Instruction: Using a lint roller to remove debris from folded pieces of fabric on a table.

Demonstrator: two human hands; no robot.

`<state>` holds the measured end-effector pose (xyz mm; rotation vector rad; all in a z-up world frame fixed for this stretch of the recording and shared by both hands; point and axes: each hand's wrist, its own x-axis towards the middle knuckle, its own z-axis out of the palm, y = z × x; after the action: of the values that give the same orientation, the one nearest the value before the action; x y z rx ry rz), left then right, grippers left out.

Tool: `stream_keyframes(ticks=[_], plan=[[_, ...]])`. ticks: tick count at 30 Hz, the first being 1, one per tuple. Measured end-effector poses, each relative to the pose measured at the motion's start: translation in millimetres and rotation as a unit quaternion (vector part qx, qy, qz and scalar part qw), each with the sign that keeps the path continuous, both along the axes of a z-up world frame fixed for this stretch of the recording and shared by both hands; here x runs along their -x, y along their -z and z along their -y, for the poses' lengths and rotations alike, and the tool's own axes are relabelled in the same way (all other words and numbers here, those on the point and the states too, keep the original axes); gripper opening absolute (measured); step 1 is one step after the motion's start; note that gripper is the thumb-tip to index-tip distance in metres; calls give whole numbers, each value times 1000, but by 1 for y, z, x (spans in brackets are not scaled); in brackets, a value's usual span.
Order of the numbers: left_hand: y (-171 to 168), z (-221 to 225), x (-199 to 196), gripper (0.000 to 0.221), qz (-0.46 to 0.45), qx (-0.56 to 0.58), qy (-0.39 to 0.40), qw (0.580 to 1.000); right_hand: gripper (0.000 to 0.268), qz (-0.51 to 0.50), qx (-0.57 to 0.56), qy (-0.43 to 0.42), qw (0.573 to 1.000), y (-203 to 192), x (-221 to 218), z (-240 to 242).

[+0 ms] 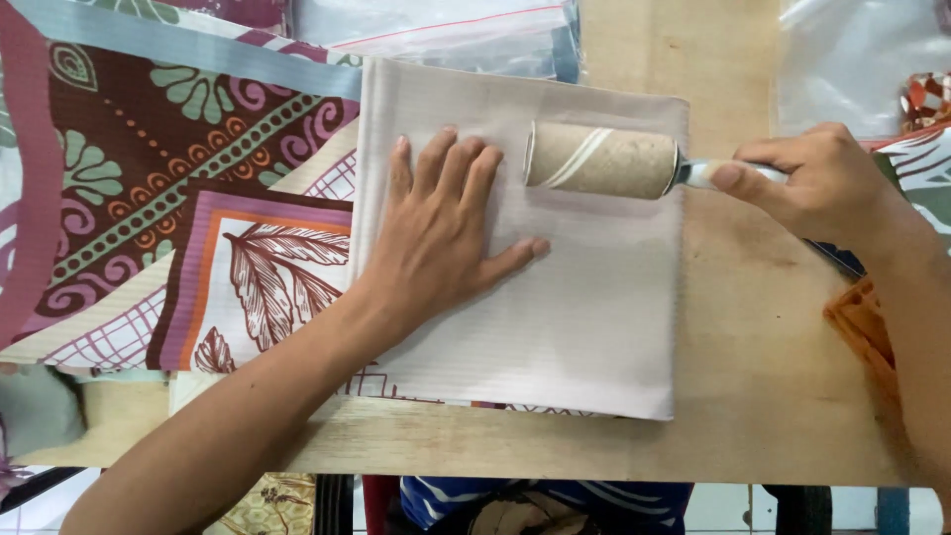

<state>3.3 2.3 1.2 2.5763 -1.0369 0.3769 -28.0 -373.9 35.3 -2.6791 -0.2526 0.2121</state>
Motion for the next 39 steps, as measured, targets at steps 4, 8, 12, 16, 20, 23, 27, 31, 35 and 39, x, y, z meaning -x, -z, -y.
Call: stream_keyframes(ticks=[4,8,12,16,20,23,27,31,35,39], plan=[[4,2,1,105,-49,-106,-1,993,50,-12,4,15,1000,17,-2,10],[4,3,-1,108,-76,-131,-4,988,50,-13,20,81,996,25,-20,12],[5,3,-1,108,-78,-137,-7,987,74,126,75,50,988,33,-36,18],[5,3,-1,107,-67,-135,-7,989,72,140,65,70,985,29,-21,30],[4,3,0,106,-69,-120,-5,990,57,123,46,63,989,32,12,40],[4,4,-2,106,-85,-128,-3,988,51,132,86,47,986,33,34,41],[4,5,-3,108,-114,-141,-7,983,57,134,128,11,983,31,53,33],[4,5,-5,104,-125,-150,-6,981,59,128,145,34,981,37,78,30],[11,4,-3,80,-99,-113,-10,989,42,124,106,-24,986,30,98,17],[11,5,-4,73,-82,-105,-16,991,48,116,86,-49,988,25,118,3]])
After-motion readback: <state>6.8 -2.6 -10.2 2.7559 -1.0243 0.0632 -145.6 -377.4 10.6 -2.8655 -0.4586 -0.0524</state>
